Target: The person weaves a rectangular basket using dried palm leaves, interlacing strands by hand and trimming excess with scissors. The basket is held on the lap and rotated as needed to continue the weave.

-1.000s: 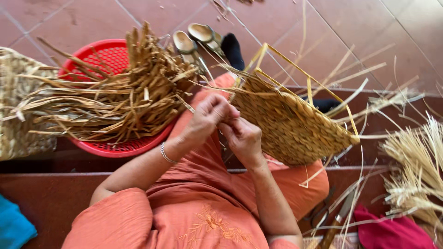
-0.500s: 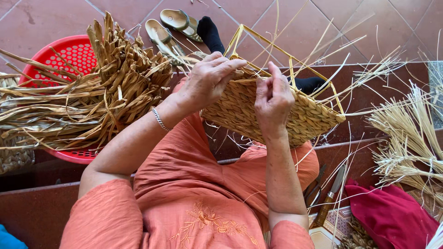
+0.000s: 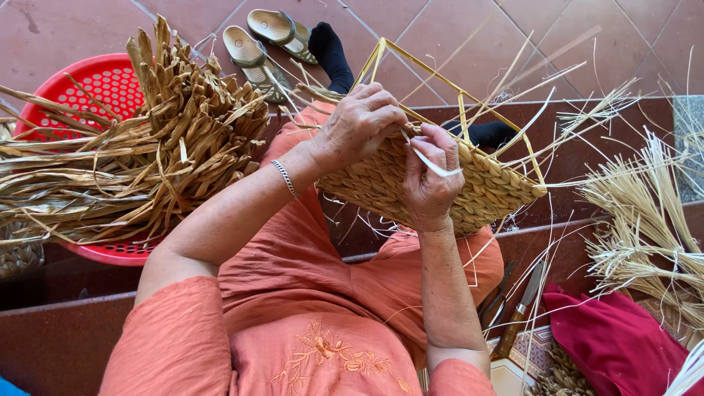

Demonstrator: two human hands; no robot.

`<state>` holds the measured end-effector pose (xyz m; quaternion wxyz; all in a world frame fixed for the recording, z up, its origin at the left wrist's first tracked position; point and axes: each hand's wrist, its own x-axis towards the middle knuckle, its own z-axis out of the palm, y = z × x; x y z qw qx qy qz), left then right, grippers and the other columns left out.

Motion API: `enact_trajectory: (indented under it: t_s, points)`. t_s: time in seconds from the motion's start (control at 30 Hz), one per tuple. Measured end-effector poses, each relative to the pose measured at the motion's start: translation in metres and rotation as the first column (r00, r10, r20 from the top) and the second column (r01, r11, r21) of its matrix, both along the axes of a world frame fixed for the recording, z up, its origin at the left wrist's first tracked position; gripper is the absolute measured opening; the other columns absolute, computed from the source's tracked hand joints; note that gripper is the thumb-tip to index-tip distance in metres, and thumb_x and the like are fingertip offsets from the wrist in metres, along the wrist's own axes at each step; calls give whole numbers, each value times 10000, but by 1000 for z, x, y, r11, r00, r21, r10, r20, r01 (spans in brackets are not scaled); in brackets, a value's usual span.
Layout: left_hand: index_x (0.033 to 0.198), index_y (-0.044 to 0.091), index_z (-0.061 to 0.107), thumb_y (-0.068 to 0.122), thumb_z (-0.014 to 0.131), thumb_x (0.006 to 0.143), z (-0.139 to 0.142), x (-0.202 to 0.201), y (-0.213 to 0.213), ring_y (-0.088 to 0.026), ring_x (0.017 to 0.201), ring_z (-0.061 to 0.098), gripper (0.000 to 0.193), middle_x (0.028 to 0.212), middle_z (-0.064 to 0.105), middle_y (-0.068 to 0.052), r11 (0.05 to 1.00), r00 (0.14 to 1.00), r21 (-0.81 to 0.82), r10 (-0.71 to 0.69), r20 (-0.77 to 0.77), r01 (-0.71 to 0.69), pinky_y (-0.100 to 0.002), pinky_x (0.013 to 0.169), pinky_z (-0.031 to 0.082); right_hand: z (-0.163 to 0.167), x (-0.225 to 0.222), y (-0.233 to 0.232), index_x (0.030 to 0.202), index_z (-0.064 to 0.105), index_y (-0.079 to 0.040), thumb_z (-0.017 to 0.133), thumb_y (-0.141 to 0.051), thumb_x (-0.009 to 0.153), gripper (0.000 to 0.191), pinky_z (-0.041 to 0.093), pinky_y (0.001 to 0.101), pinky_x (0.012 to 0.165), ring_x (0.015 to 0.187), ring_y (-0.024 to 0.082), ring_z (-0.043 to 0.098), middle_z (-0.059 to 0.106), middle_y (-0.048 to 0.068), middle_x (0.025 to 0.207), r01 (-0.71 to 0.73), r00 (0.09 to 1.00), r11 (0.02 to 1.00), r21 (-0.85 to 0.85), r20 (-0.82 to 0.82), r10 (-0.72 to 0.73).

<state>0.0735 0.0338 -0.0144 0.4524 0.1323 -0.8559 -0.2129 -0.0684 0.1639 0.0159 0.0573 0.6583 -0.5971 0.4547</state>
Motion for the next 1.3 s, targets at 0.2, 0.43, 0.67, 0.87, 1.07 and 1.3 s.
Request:
enact_trajectory:
  t_s: [0.2,0.43,0.67,0.87,1.07,1.3]
  points:
    - [987,109,695,124,725,850,5,-11,-17,-239,1040,539,141,1015,559,-57,975,990,-218,63,126,-34,-384,909,431,0,-15,-17,1082,663,-26,743,-53,1030,99,580,362,794,921,237,720,718,99,1049,71,997,995,74,-46,-68]
    - [1155,73,669,101,697,960,2,29,16,-267,1072,535,199,1080,535,-77,983,975,-130,149,162,-129,-428,945,441,8,-17,-47,1070,609,-45,841,-132,943,278,561,337,645,819,240,685,618,82,1009,224,973,970,97,-82,-216]
    - [1096,53,579,94,651,865,-25,52,25,-308,1123,604,245,1172,561,-136,927,895,-222,356,269,-302,-452,987,498,7,1,-47,1068,663,-105,802,-51,885,236,560,362,656,796,213,699,610,89,1049,326,885,945,29,-360,-294]
    - [1153,47,596,59,613,1091,-11,62,17,-212,968,593,66,1011,601,-91,968,894,-40,246,375,-250,-376,847,491,5,-1,-43,1143,709,-61,721,15,983,178,598,373,812,969,252,736,703,68,1114,89,961,996,26,-265,-79]
    - [995,165,608,236,707,1025,46,81,-6,-178,834,509,126,860,520,1,879,888,-275,438,141,-390,-384,754,409,21,2,-31,1164,693,-21,734,-53,976,195,564,413,909,1018,305,700,710,134,1093,-49,987,995,85,-148,61]
    - [1090,100,674,155,680,984,39,47,19,-186,887,528,119,976,592,-48,906,941,-355,301,154,-232,-400,762,407,29,7,-39,1062,703,-28,706,-40,995,68,546,409,823,919,293,700,718,123,980,37,999,977,208,-10,-36]
